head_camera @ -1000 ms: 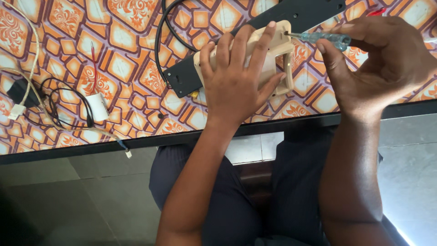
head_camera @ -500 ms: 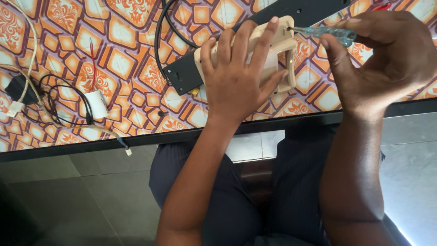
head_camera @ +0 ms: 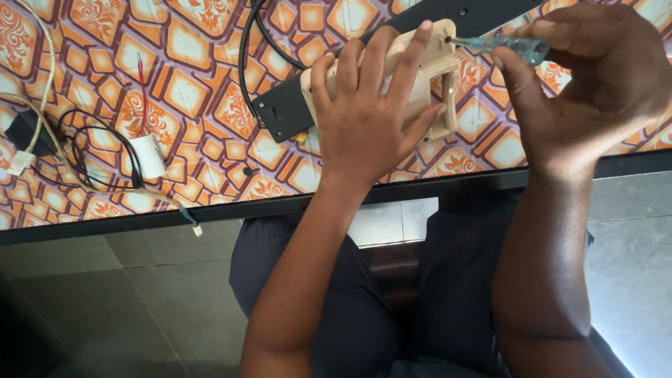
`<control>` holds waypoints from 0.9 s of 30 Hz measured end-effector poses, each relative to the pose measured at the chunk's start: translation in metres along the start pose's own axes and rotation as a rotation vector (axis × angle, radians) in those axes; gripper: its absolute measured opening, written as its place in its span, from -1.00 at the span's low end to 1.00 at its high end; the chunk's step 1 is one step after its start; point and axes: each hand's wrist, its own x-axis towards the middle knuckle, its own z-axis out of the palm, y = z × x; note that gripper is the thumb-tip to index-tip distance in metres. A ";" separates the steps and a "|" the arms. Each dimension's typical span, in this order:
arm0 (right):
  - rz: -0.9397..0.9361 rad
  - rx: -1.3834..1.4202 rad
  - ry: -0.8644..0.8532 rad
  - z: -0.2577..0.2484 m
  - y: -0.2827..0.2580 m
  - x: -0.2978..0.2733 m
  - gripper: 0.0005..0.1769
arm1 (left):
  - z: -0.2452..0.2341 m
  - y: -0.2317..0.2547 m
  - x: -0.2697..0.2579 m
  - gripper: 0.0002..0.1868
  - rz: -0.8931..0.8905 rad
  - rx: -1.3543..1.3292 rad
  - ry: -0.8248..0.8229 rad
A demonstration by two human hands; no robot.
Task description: The person disassembles a plastic electronic device housing by using a screwdriver to remove a screw and then prying the case apart by hand.
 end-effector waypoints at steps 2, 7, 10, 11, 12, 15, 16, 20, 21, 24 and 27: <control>-0.017 0.002 -0.001 0.000 0.000 0.003 -0.66 | 0.001 0.000 0.000 -0.21 0.001 -0.002 -0.003; -0.043 -0.062 0.001 0.003 -0.011 0.012 -0.70 | 0.002 0.001 0.000 -0.21 0.002 0.013 0.015; -0.067 -0.110 -0.040 0.003 -0.019 0.016 -0.72 | 0.002 0.000 0.000 -0.21 0.003 0.015 0.008; -0.088 -0.138 -0.055 0.002 -0.021 0.019 -0.72 | 0.002 0.001 0.000 -0.21 0.000 0.016 0.002; -0.109 -0.166 -0.069 0.002 -0.023 0.021 -0.73 | 0.002 0.001 0.001 -0.21 -0.002 0.017 -0.003; -0.165 -0.236 -0.104 0.001 -0.026 0.027 -0.74 | 0.001 0.001 0.001 -0.21 0.002 0.016 0.004; -0.150 -0.231 -0.107 0.001 -0.028 0.027 -0.72 | 0.002 0.001 0.001 -0.22 0.004 0.014 0.009; -0.094 -0.203 -0.118 0.001 -0.034 0.030 -0.65 | 0.002 0.000 0.001 -0.21 0.003 0.007 0.017; -0.083 -0.189 -0.119 0.001 -0.036 0.031 -0.65 | 0.002 0.001 0.001 -0.21 0.002 0.005 0.016; -0.071 -0.115 -0.108 0.005 -0.043 0.037 -0.69 | 0.001 0.001 0.001 -0.21 -0.004 0.005 -0.002; -0.121 -0.176 -0.076 0.007 -0.045 0.040 -0.64 | 0.001 0.001 0.001 -0.20 -0.005 0.005 -0.002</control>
